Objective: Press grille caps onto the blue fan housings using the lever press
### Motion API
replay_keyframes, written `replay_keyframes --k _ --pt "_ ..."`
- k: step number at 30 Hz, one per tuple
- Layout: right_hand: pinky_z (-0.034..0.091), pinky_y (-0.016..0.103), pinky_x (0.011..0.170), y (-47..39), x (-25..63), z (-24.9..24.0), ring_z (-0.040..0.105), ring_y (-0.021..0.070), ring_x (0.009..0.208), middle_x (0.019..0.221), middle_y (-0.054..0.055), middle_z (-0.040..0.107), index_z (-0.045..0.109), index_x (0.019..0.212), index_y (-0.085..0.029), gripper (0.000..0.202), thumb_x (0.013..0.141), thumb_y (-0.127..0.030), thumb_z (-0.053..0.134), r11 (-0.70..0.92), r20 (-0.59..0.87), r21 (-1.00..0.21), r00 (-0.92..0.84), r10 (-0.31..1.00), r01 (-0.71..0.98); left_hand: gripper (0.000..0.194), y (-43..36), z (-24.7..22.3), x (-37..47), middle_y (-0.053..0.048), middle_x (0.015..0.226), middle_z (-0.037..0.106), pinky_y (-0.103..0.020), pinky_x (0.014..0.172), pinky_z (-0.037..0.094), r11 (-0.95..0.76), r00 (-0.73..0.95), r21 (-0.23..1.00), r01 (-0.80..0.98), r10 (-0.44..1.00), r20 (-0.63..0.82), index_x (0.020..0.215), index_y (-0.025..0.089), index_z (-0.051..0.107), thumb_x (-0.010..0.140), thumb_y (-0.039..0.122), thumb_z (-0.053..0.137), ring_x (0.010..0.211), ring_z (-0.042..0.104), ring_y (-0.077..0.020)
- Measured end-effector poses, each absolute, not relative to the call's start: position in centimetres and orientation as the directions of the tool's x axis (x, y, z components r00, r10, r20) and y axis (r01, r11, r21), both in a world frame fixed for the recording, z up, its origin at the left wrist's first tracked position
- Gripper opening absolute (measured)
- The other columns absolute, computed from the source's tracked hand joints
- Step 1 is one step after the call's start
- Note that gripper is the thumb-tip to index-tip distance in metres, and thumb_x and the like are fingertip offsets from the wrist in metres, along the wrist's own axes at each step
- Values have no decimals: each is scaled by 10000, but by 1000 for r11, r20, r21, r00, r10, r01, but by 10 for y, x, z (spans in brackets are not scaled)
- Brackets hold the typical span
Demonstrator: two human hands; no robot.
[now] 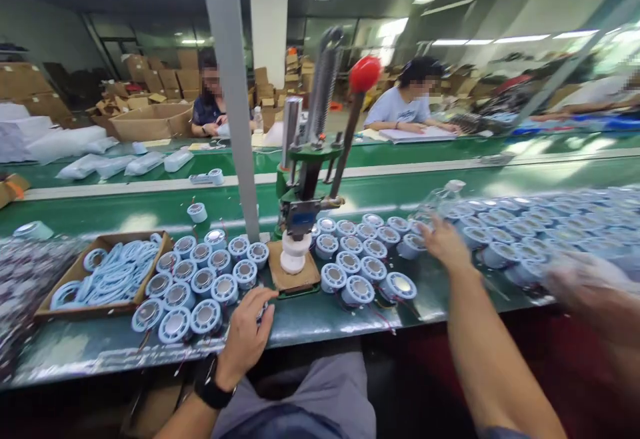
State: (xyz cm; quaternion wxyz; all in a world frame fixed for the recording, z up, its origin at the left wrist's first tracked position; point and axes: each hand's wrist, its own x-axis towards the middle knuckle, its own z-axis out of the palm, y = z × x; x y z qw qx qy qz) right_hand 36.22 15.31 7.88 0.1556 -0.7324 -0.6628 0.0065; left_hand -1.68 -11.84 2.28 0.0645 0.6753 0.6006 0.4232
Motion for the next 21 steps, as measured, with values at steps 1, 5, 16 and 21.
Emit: replay_keyframes --k 1,5,16,21 --pt "420 451 1065 141 356 81 478 334 1345 1370 313 491 393 1468 -15 608 1036 -436 314 -82 246 -258 148 958 963 258 -120 27 -21 -75 1091 722 -362 940 539 -263 -131 649 714 861 492 1105 197 666 987 208 437 1054 668 -204" --pt "546 354 874 61 296 65 665 233 1019 1229 192 615 515 1355 -142 472 983 -423 443 236 429 -521 13 903 820 251 -135 40 -51 -75 1063 712 -365 928 533 -190 -321 660 727 756 571 1068 192 673 988 192 435 1041 660 -202" --pt "500 513 1030 -75 82 -1 485 326 1270 1404 166 463 492 1448 -230 655 815 -151 641 802 376 -468 -737 561 372 507 -180 14 -62 -172 1507 464 -557 1118 406 199 -233 121 972 851 470 1434 143 469 929 168 504 1440 352 -357" --pt "514 468 999 -64 83 1 539 285 1170 1285 148 546 483 1465 -240 660 826 -117 591 817 294 -406 -789 540 408 587 -159 16 -59 -170 1527 453 -553 1127 401 144 -175 107 984 901 397 1471 125 423 890 124 506 1436 378 -353"
